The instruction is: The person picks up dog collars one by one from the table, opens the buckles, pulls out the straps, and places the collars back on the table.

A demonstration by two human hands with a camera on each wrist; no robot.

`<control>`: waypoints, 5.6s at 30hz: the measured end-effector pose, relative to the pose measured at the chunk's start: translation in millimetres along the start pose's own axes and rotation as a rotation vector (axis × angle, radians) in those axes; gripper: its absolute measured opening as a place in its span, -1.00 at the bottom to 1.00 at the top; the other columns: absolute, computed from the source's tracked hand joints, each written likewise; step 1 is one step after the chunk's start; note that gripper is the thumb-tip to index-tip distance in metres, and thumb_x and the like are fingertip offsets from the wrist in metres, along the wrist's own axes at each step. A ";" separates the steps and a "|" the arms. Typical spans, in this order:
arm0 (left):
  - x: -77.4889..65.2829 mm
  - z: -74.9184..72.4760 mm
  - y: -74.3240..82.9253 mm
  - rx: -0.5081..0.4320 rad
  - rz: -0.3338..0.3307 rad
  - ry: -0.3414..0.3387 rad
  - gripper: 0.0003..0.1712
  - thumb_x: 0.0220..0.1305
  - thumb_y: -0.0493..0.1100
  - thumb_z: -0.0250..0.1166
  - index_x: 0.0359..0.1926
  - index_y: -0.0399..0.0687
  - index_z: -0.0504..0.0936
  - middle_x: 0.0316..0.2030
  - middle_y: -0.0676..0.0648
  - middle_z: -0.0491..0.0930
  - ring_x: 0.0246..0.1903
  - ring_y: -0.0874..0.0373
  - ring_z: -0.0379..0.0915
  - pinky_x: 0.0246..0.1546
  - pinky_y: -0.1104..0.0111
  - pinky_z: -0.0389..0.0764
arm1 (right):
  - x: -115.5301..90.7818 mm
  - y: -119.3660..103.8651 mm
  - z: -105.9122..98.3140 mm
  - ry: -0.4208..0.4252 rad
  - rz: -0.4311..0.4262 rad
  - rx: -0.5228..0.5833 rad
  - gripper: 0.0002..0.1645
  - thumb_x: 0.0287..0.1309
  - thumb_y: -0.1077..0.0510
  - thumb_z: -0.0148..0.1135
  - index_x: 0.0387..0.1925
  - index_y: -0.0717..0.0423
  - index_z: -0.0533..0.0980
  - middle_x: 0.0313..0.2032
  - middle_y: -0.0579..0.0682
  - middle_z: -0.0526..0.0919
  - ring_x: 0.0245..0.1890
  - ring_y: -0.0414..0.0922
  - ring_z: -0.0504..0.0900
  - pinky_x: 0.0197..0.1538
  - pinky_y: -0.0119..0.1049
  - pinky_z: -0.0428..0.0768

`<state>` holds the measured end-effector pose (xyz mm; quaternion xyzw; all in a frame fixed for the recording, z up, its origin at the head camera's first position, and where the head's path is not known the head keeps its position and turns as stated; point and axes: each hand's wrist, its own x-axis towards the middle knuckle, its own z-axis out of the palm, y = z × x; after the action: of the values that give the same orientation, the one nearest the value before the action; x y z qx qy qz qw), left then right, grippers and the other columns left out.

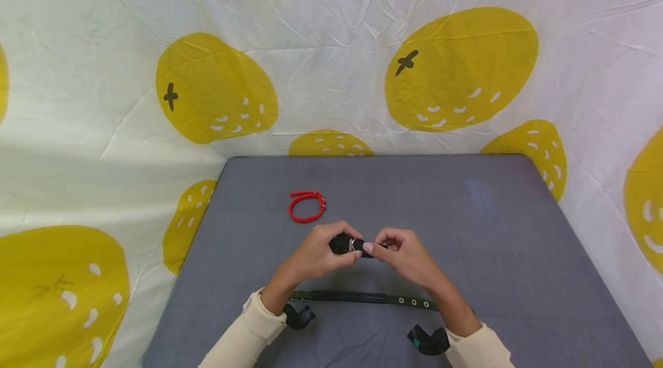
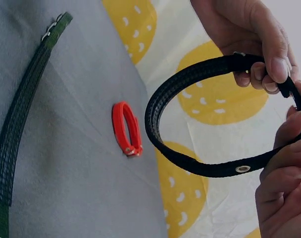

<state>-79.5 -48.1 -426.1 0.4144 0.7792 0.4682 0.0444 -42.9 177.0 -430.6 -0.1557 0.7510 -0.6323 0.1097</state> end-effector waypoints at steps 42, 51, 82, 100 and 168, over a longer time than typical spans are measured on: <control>-0.4 2.2 -3.3 0.145 0.047 0.049 -0.76 0.18 -0.15 0.33 -0.12 0.01 0.55 -0.25 0.12 0.56 -0.35 0.42 0.40 -0.32 0.62 0.45 | -0.7 8.8 -3.0 0.042 -0.120 -0.152 -0.82 0.25 0.26 0.16 -0.42 0.00 0.62 -0.59 -0.03 0.58 -0.74 -0.25 0.24 -0.63 -0.31 0.28; 0.9 3.7 -4.9 0.281 0.079 0.054 -0.76 0.18 -0.13 0.31 -0.11 0.05 0.56 -0.21 0.17 0.57 -0.22 0.41 0.41 -0.10 0.54 0.41 | -2.5 0.9 -4.8 -0.002 -0.055 -0.176 -0.88 0.28 0.14 0.15 -0.28 0.04 0.61 -0.48 -0.08 0.62 -0.75 -0.29 0.37 -0.61 -0.37 0.37; -4.3 -3.0 -10.1 0.168 0.000 0.093 -0.75 0.23 -0.10 0.28 -0.08 0.09 0.50 -0.21 0.21 0.52 -0.27 0.43 0.39 -0.16 0.50 0.45 | -5.2 2.1 -9.7 0.057 -0.014 -0.137 -0.79 0.28 0.15 0.15 -0.44 0.18 0.50 -0.62 -0.01 0.46 -0.78 -0.32 0.11 -0.76 -0.34 0.17; -6.9 -11.0 -14.2 0.269 0.087 0.202 -0.57 0.22 -0.14 0.32 0.09 -0.09 0.47 -0.08 0.02 0.60 -0.11 0.27 0.51 -0.09 0.51 0.50 | -9.2 3.8 -19.8 0.194 -0.066 0.075 -0.72 0.34 0.25 0.05 -0.46 0.39 0.37 -0.64 -0.08 0.43 -0.76 -0.11 0.23 -0.68 -0.23 0.26; -77.1 -72.2 -55.1 0.296 -0.565 0.570 -0.90 0.23 -0.16 0.30 -0.25 -0.03 0.70 -0.42 0.05 0.63 -0.47 0.22 0.49 -0.45 0.30 0.51 | -31.6 35.7 -72.1 0.716 0.079 -0.285 -0.75 0.17 0.17 0.28 -0.24 0.32 0.59 -0.70 -0.10 0.53 -0.75 -0.19 0.47 -0.68 -0.41 0.38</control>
<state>-95.5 -163.0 -452.7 0.0407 0.9020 0.4165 -0.1061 -43.1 260.2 -454.0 0.0902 0.8275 -0.5312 -0.1582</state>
